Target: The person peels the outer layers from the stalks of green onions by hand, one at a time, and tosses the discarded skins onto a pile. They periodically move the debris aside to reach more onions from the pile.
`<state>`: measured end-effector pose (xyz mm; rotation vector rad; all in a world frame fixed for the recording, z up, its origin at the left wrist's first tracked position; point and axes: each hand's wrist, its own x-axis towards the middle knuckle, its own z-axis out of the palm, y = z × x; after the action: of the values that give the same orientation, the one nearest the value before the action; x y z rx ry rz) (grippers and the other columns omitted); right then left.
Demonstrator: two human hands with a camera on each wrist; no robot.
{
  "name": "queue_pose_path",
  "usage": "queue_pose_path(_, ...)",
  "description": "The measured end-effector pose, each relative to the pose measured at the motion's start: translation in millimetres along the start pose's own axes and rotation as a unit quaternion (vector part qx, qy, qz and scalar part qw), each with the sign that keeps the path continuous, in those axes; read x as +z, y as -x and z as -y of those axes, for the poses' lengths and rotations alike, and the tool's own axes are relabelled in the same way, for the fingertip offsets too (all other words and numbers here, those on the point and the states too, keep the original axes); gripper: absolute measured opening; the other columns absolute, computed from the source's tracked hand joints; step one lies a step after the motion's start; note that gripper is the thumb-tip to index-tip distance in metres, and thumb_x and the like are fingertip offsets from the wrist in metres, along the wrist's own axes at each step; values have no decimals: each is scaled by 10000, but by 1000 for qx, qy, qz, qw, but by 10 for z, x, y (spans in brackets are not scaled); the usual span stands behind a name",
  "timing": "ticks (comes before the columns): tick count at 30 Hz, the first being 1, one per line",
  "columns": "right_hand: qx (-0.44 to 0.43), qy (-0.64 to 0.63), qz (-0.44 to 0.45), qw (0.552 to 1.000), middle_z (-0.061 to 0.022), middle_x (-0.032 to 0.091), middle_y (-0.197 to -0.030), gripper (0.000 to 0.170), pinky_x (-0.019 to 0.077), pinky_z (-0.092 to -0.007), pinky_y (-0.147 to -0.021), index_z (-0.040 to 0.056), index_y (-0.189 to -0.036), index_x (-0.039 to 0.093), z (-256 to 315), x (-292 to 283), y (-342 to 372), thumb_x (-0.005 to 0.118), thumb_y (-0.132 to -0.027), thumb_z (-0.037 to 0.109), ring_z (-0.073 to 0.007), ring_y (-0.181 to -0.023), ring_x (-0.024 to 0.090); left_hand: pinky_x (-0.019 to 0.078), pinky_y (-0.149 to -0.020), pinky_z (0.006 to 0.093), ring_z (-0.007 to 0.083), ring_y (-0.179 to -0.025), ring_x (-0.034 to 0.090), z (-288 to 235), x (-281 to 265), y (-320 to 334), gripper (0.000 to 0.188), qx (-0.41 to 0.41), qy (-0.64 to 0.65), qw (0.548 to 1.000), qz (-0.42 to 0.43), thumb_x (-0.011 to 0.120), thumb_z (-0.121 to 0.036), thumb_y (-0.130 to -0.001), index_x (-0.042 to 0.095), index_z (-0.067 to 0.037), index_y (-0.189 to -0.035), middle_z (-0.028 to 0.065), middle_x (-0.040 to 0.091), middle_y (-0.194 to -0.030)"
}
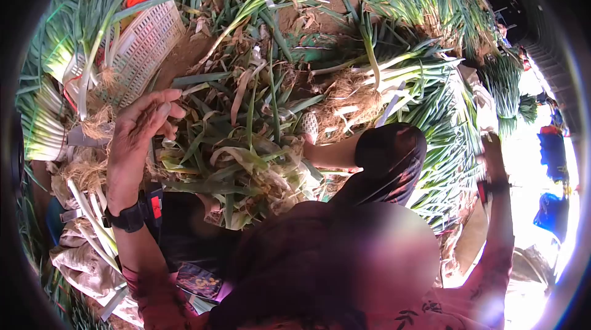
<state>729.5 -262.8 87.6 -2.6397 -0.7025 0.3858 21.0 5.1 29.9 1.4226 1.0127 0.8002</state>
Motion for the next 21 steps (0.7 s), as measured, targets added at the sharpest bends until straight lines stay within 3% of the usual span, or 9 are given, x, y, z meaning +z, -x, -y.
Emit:
queue_pose_path(3,-196,-34,207,958,-106,556,-1104,359,510,-264,-560,13,-1182,526,2219,1334,192,613,-847,113,-172,-721,627,474,-641,219,82,-758,592,104,-44,105,273,-9,8,1000,-22,592,-163,-932,616,12,-1139,61,655,-899)
queue_pose_path(6,-312,-64,381,868,-50,626,-826,237,477,-232,-433,-12,-1009,553,3584,2778,527,584,-895,194,-131,-517,613,471,-632,227,89,-794,603,108,-104,181,241,-34,-18,999,-21,598,-97,-915,616,7,-1132,64,651,-884)
queue_pose_path(8,-312,-87,393,861,-103,603,-810,226,499,-225,-460,-16,-1020,541,3971,3794,468,582,-881,158,-149,-635,652,463,-611,235,99,-743,602,14,-139,235,233,-60,-93,993,-30,611,-47,-876,627,-4,-1104,90,662,-869)
queue_pose_path(9,-329,-135,387,851,-158,622,-861,337,548,-316,-561,-25,-1069,541,4008,4381,288,606,-865,234,-219,-777,671,463,-611,235,99,-743,602,16,-163,270,233,-68,-93,993,-29,611,-47,-876,627,-4,-1104,90,662,-869)
queue_pose_path(13,-468,115,202,852,-218,567,-1184,614,498,-458,-865,2,-1270,459,4141,6110,7,668,-830,375,-329,-1037,606,473,-602,246,136,-659,606,120,-330,249,279,-12,-114,993,-20,705,-55,-771,654,-11,-1042,108,674,-882)
queue_pose_path(14,-455,102,209,859,-223,509,-1275,699,432,-464,-953,27,-1308,436,4202,6174,178,702,-770,385,-393,-1168,506,479,-598,254,151,-643,610,140,-373,224,307,-13,-114,993,-8,740,-68,-731,663,-15,-1024,114,676,-891)
queue_pose_path(15,-455,102,216,858,-223,509,-1275,699,432,-464,-953,27,-1308,436,4246,6282,264,702,-770,385,-393,-1168,506,479,-598,254,151,-643,610,139,-400,207,307,-20,-115,993,-10,740,-68,-731,663,-15,-1024,114,676,-891)
queue_pose_path(18,-506,206,192,815,-143,258,-1485,784,286,-536,-1082,83,-1358,392,4369,6670,326,759,-722,358,-385,-1367,246,469,-597,245,157,-698,601,140,-403,104,302,-74,-119,990,12,712,-136,-802,652,52,-1031,148,665,-923)
queue_pose_path(21,-503,214,219,808,-161,296,-1457,785,268,-568,-1086,99,-1368,378,4321,7042,242,749,-734,376,-403,-1344,278,476,-611,261,169,-701,606,214,-452,-1,309,-85,-133,987,28,716,-137,-787,653,58,-1018,155,665,-919)
